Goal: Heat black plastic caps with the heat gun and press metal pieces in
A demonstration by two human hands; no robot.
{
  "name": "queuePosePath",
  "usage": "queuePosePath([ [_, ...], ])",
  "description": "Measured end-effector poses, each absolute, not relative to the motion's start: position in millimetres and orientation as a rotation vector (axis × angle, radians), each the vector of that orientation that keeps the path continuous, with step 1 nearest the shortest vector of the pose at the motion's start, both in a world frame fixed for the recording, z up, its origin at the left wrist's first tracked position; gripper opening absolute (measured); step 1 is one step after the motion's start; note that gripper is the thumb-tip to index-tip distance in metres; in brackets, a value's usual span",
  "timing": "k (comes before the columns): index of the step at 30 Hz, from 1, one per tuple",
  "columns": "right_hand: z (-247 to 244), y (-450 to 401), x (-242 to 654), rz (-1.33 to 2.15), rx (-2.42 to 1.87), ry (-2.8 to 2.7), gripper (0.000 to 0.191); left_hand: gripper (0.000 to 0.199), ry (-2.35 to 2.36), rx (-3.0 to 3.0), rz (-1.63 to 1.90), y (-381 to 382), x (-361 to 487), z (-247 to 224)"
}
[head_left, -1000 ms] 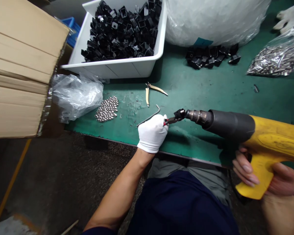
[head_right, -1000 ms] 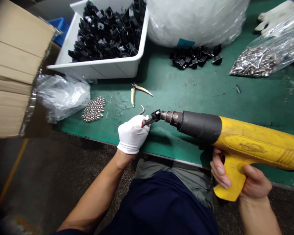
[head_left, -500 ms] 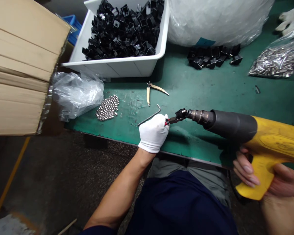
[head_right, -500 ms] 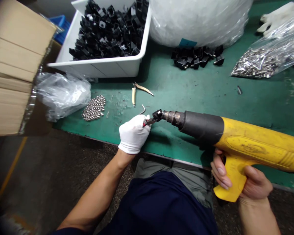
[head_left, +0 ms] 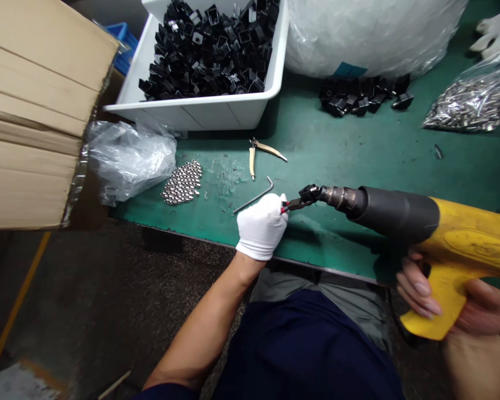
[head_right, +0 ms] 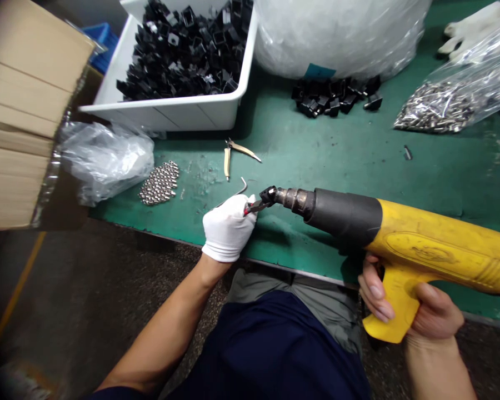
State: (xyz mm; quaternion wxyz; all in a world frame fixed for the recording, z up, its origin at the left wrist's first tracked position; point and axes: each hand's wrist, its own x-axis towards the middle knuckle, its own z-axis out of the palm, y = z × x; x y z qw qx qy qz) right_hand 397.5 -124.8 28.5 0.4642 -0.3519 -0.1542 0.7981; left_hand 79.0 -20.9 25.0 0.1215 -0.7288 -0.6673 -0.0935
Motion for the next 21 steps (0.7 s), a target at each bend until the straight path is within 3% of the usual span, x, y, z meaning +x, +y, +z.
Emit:
queuePosePath([
  [21, 20.9, -124.8, 404.2, 2.052, -0.855, -0.458, 0.047, 0.035, -1.914, -2.115, -0.304, -20.6, 80.1, 23.2],
])
